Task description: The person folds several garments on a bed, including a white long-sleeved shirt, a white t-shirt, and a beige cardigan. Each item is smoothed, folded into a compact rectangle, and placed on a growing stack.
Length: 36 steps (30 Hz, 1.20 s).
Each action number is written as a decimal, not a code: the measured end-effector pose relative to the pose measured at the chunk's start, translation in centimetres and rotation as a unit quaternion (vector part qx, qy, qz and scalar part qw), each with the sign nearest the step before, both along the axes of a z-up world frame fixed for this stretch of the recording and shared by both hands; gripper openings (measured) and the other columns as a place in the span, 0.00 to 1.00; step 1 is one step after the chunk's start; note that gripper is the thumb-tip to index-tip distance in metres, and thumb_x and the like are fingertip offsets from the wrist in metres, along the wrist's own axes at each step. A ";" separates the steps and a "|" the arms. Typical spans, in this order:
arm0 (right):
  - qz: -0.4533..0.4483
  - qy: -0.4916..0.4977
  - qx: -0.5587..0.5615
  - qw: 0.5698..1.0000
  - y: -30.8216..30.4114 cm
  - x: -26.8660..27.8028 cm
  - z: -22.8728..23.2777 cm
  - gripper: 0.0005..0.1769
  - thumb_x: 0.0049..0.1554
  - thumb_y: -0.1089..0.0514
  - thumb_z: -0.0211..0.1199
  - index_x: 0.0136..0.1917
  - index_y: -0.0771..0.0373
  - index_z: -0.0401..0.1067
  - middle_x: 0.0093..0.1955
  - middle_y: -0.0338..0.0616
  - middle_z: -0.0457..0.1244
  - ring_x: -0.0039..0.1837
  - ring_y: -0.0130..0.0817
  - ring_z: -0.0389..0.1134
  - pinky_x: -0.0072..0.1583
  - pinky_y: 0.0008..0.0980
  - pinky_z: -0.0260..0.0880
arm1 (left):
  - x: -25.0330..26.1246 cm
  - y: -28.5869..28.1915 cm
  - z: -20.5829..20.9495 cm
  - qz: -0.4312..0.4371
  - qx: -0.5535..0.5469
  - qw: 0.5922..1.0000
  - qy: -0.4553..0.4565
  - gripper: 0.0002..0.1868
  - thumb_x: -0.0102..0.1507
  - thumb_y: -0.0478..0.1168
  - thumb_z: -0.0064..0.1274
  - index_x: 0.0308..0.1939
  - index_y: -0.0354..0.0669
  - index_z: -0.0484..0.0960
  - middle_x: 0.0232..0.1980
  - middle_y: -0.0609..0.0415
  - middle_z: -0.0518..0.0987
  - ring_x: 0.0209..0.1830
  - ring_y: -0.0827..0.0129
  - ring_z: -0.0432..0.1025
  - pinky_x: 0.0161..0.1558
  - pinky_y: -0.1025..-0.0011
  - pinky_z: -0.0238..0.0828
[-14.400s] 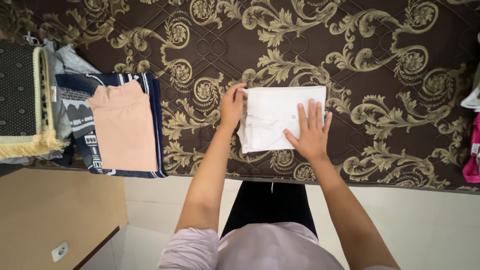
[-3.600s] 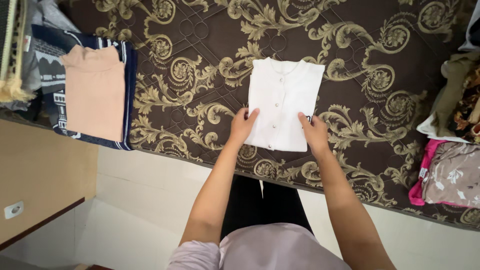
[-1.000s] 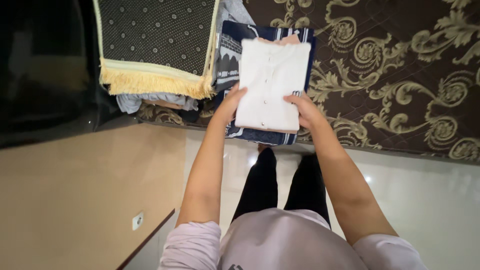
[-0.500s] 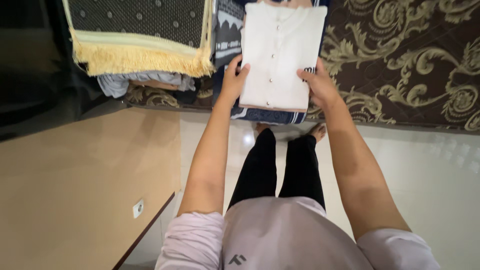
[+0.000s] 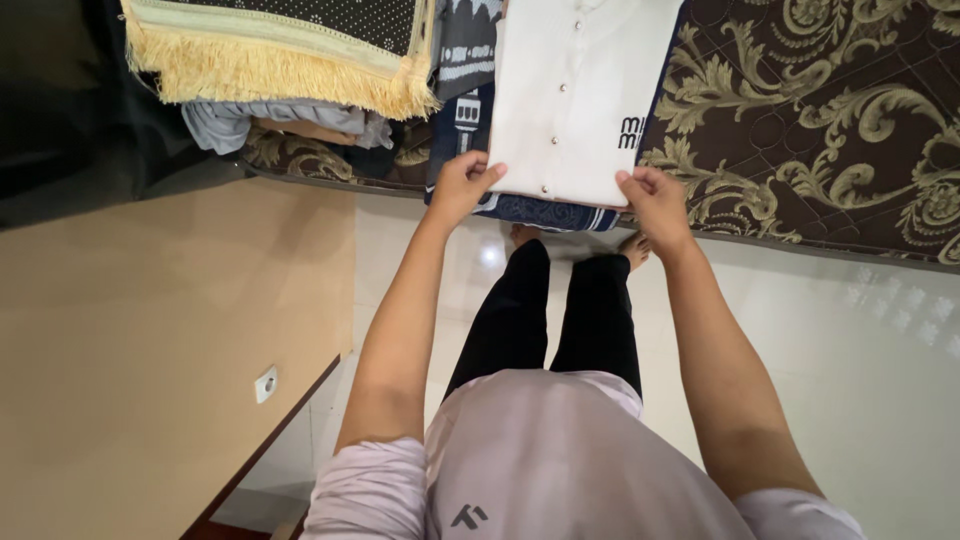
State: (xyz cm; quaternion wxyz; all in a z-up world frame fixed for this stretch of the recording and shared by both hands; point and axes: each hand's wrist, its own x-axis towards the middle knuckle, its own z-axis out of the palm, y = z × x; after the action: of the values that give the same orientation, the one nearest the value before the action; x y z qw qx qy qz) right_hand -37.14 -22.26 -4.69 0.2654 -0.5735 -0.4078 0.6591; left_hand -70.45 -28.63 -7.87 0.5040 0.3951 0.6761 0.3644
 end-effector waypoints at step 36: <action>0.074 -0.093 -0.084 0.989 5.6 0.2 3.3 0.23 0.59 0.49 0.66 0.60 0.67 0.72 0.49 0.41 0.69 0.50 0.27 0.68 0.53 0.28 0.70 | -0.9 3.6 0.6 0.055 -0.019 0.997 -0.058 0.19 0.64 0.50 0.61 0.48 0.38 0.85 0.38 0.60 0.83 0.37 0.81 0.74 0.40 0.77 0.71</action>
State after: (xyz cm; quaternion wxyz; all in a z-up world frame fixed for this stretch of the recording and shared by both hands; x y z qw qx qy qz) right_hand -36.97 -16.69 -1.41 0.1275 -0.6207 -0.4154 0.6526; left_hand -71.35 -24.98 -7.27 0.5292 0.3254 0.6731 0.4012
